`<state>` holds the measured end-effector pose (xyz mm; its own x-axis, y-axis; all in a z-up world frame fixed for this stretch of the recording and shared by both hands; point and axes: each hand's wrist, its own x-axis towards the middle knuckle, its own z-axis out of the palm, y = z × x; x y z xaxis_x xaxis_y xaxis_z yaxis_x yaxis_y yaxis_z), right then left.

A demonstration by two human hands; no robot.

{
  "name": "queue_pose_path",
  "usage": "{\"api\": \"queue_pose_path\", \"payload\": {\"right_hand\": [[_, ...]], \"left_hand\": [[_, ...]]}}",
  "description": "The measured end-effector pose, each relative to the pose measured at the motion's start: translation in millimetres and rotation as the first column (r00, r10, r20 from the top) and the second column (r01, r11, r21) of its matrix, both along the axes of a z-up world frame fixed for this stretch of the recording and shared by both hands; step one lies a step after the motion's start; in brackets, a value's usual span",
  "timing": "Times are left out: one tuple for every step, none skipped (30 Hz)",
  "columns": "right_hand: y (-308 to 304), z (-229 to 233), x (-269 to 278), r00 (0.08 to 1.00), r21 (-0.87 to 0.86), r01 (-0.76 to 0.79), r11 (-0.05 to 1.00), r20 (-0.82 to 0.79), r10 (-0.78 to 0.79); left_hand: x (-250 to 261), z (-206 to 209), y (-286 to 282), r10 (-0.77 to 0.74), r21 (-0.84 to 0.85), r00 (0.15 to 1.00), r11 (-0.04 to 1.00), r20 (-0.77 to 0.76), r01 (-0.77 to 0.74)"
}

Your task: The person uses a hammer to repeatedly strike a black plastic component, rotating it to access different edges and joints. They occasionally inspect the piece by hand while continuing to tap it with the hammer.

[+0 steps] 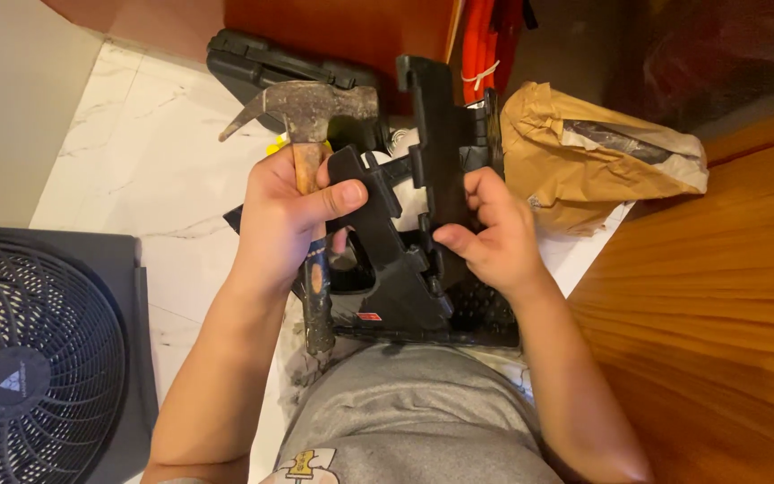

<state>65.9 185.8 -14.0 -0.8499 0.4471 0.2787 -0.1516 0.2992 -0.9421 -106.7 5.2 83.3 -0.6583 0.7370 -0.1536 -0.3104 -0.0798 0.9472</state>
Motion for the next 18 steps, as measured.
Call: {"api": "queue_pose_path", "payload": {"right_hand": [[2.0, 1.3, 1.2, 1.000, -0.021, -0.014, 1.000, -0.006, 0.014], [3.4, 2.8, 2.1, 0.999, -0.034, -0.033, 0.999, -0.028, 0.032], [4.9, 4.6, 3.0, 0.998, -0.045, -0.050, 0.998, -0.049, 0.047], [5.5, 6.1, 3.4, 0.996, -0.056, -0.066, 0.996, -0.071, 0.062], [5.4, 6.9, 3.8, 0.998, -0.018, -0.041, 0.999, -0.055, 0.040], [4.8, 7.3, 4.1, 0.999, 0.021, -0.017, 1.000, -0.039, 0.018], [3.7, 7.4, 4.3, 1.000, 0.059, 0.008, 0.998, -0.022, -0.006], [2.6, 7.2, 3.5, 1.000, 0.048, 0.022, 0.999, 0.002, -0.022], [1.8, 7.1, 1.8, 0.999, 0.039, 0.039, 0.998, 0.023, -0.040], [1.6, 7.1, 0.7, 0.997, 0.030, 0.057, 0.998, 0.043, -0.058], [1.9, 6.9, 0.7, 0.998, 0.028, 0.049, 0.998, 0.036, -0.050], [2.1, 6.6, 0.7, 0.999, 0.026, 0.041, 0.999, 0.029, -0.042], [2.1, 6.6, 0.3, 0.999, 0.024, 0.030, 0.999, 0.021, -0.030], [1.7, 6.7, 0.5, 0.999, 0.056, 0.035, 0.998, 0.025, -0.036], [0.9, 6.4, 0.6, 0.999, 0.086, 0.042, 0.995, 0.025, -0.045], [0.3, 5.9, 0.8, 0.998, 0.117, 0.049, 0.992, 0.026, -0.053], [-0.1, 5.1, 1.0, 0.999, 0.077, 0.029, 0.997, 0.043, -0.033], [-0.2, 4.1, 1.1, 0.998, 0.036, 0.009, 0.999, 0.059, -0.012]], "left_hand": [[-0.1, 0.1, 0.2, -0.003, 0.001, 1.000, 1.000, -0.006, 0.003], [0.5, 0.5, 0.0, 0.005, 0.007, 1.000, 1.000, -0.001, -0.005], [0.7, 1.2, 0.2, 0.010, 0.013, 1.000, 1.000, 0.004, -0.010], [0.6, 1.8, 0.4, 0.016, 0.019, 1.000, 1.000, 0.009, -0.016], [0.5, 1.9, 0.9, 0.019, 0.011, 1.000, 1.000, 0.005, -0.020], [-0.1, 1.8, 1.5, 0.023, 0.003, 1.000, 1.000, 0.000, -0.023], [-0.4, 1.4, 1.5, 0.027, -0.006, 1.000, 1.000, -0.001, -0.027], [0.4, 1.1, 0.6, 0.027, -0.008, 1.000, 1.000, -0.002, -0.027], [1.5, 1.4, 0.1, 0.024, -0.008, 1.000, 1.000, -0.005, -0.024], [2.0, 1.9, 0.3, 0.021, -0.008, 1.000, 1.000, -0.009, -0.021], [2.4, 1.9, 0.7, 0.027, -0.015, 1.000, 1.000, -0.008, -0.027], [2.9, 1.8, 1.1, 0.033, -0.022, 0.999, 0.999, -0.007, -0.033], [3.5, 2.0, 0.9, 0.042, -0.029, 0.999, 0.999, -0.005, -0.042], [3.8, 2.1, 1.5, 0.042, -0.022, 0.999, 0.999, -0.003, -0.042], [3.2, 2.4, 2.9, 0.040, -0.015, 0.999, 0.999, -0.002, -0.040], [3.0, 2.8, 3.9, 0.038, -0.008, 0.999, 0.999, -0.002, -0.038], [3.3, 3.3, 3.9, 0.039, -0.025, 0.999, 0.999, -0.004, -0.039], [3.9, 3.6, 3.4, 0.040, -0.042, 0.999, 0.998, -0.006, -0.040]]}}
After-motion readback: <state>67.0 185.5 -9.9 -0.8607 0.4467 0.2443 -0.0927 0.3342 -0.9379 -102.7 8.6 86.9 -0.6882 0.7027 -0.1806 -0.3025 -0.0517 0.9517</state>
